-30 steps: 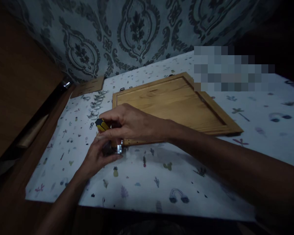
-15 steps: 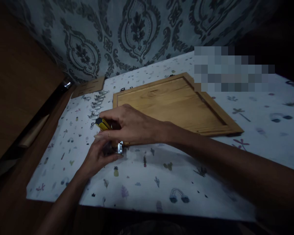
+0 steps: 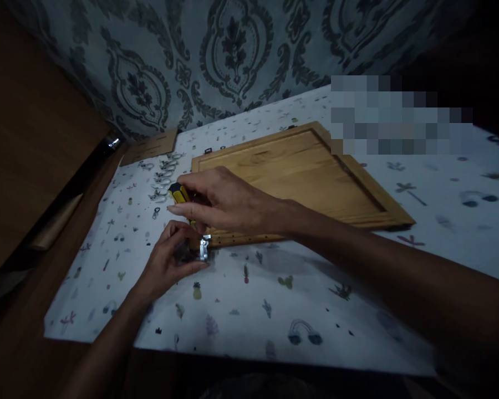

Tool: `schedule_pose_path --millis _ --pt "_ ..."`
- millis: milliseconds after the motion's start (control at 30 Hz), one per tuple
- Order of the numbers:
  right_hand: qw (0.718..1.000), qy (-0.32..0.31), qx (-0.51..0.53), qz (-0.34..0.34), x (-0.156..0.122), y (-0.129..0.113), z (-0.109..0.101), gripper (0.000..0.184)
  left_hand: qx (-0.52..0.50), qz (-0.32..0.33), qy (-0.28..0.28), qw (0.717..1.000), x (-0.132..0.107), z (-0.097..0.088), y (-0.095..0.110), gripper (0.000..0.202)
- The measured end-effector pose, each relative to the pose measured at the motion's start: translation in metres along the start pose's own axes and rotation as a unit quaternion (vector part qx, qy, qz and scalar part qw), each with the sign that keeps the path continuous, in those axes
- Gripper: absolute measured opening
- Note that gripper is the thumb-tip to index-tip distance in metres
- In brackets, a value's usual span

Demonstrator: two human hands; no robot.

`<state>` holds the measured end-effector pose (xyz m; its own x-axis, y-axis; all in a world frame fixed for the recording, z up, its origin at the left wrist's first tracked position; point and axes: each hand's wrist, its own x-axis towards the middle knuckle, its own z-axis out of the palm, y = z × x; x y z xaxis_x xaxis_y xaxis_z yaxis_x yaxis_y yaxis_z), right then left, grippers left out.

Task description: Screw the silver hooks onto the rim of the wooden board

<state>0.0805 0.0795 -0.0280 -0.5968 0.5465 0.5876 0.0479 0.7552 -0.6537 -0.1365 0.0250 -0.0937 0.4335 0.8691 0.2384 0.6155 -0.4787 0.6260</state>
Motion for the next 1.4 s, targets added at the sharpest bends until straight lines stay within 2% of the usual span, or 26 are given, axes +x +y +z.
schedule_pose_path --millis 533,833,1067,1267,1400 --pt "1.000 -0.021 -0.005 -0.022 -0.001 0.004 -0.001 0.034 -0.003 0.004 0.002 1.000 0.000 0.000 -0.001 0.037" --pt "0.996 -0.088 -0.011 -0.009 0.002 -0.005 -0.010 0.032 0.020 0.021 -0.004 1.000 -0.001 0.000 -0.001 0.036" --pt "0.983 -0.184 -0.007 0.020 0.002 -0.014 -0.020 0.019 0.021 0.021 0.010 1.000 -0.003 0.001 -0.007 0.040" --pt "0.982 -0.187 -0.020 0.016 0.002 -0.012 -0.023 0.019 0.025 0.015 0.000 1.000 -0.003 0.000 -0.007 0.037" --pt "0.986 -0.165 -0.009 0.007 0.002 -0.011 -0.017 0.026 0.026 0.021 0.010 0.999 -0.003 0.001 -0.006 0.038"
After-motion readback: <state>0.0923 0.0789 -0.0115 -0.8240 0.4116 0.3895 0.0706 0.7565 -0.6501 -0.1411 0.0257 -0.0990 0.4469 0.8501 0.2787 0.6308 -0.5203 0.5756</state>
